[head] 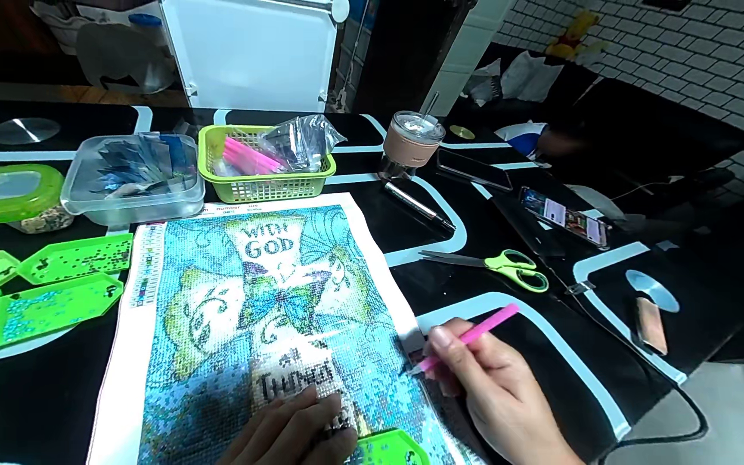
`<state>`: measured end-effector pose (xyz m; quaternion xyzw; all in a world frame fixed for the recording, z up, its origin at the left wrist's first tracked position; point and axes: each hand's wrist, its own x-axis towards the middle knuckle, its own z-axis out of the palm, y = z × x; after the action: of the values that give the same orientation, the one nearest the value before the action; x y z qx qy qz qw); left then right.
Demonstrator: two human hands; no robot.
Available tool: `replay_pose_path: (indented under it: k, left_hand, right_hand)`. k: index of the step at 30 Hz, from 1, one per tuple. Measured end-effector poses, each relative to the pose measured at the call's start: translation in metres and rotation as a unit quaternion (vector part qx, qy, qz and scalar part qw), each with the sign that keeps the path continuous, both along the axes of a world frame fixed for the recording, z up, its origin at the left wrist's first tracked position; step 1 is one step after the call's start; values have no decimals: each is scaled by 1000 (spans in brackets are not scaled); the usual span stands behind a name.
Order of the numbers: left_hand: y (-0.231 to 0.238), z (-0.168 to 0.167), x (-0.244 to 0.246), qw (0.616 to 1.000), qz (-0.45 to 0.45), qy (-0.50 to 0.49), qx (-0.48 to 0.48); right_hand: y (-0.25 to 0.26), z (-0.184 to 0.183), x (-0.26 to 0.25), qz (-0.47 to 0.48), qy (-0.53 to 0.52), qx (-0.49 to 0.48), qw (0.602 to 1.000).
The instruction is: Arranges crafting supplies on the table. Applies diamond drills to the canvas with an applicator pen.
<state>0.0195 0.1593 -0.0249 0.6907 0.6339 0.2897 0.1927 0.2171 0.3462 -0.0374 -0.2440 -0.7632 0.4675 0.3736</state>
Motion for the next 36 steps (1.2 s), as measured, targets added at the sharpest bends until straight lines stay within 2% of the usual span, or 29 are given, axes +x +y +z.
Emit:
replay_pose_path:
  k: [4, 13, 30, 33, 36]
  left_hand:
    - [-1, 0, 0, 1000, 0, 1, 0]
    - [-1, -3, 3, 999, 16, 16, 24]
    - [0, -5, 3, 999, 19, 19, 31]
    - [1, -5, 3, 999, 18, 18, 32]
    - [1, -4, 3, 999, 14, 20, 29]
  right_hand:
    - [-27, 9, 5, 53, 18, -26, 998]
    - [-50, -2, -3, 118, -20, 68, 991]
    - [-50, -2, -3, 127, -28, 97, 987]
    - [-50, -1, -2, 116, -14, 56, 992]
    - [-44, 6, -4, 83, 12, -79, 993]
